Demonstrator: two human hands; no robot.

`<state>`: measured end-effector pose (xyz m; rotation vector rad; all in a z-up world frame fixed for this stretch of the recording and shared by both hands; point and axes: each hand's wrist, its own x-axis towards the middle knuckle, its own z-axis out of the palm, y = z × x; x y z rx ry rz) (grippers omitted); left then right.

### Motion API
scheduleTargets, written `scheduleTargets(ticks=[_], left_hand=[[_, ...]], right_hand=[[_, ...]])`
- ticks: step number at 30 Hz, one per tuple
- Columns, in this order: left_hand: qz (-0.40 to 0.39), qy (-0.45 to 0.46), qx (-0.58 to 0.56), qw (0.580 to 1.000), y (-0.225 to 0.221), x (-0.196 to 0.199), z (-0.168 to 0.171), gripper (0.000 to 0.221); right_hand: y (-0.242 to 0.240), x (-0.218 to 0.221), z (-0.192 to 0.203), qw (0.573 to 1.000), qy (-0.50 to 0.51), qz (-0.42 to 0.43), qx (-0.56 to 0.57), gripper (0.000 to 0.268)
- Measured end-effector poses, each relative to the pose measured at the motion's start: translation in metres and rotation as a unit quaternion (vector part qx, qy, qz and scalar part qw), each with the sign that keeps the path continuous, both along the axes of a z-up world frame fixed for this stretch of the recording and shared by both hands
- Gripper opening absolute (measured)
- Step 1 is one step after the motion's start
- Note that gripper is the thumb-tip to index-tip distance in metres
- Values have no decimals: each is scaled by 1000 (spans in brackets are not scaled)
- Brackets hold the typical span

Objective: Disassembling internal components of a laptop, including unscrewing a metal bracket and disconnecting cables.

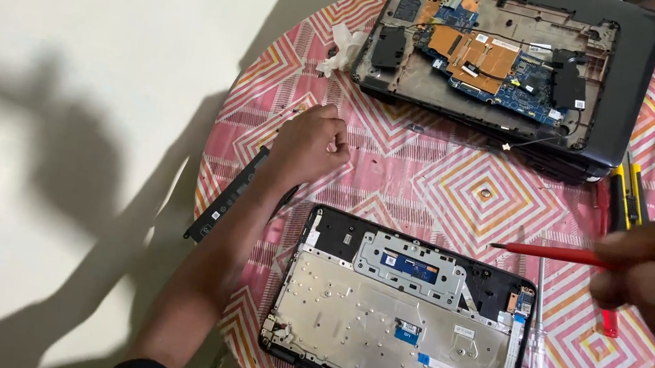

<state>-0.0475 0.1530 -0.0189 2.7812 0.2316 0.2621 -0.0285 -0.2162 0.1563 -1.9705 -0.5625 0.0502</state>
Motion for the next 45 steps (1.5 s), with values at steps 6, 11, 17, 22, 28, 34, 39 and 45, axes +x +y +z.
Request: scheduleTargets(ticks=[6,11,17,22,28,34,39,45], left_hand=[[-3,-21,59,998,7,13,-20,11],[18,16,62,998,1,8,-8,15],[48,18,70,996,-10,-7,0,11],[-53,-190,-90,976,-59,-40,33,3],[-159,32,-422,892,-119,-71,34,27],[-134,81,-438,885,-127,-69,24,19],[-174,23,-435,883,-127,-70,15,22],[-194,-12,-352,916,-128,-74,1,17]], right_hand=[[51,18,-5,960,136,193,153,14],[72,43,-21,934,-60,343,-81,13],[87,39,-35,901,-36,405,-148,18],[92,38,-40,893,-48,409,-183,27],[95,40,-43,896,-27,405,-180,27],[93,41,-45,891,-16,408,-197,25],[94,42,-45,885,-12,427,-183,21],[83,35,-32,862,-50,467,-189,34]])
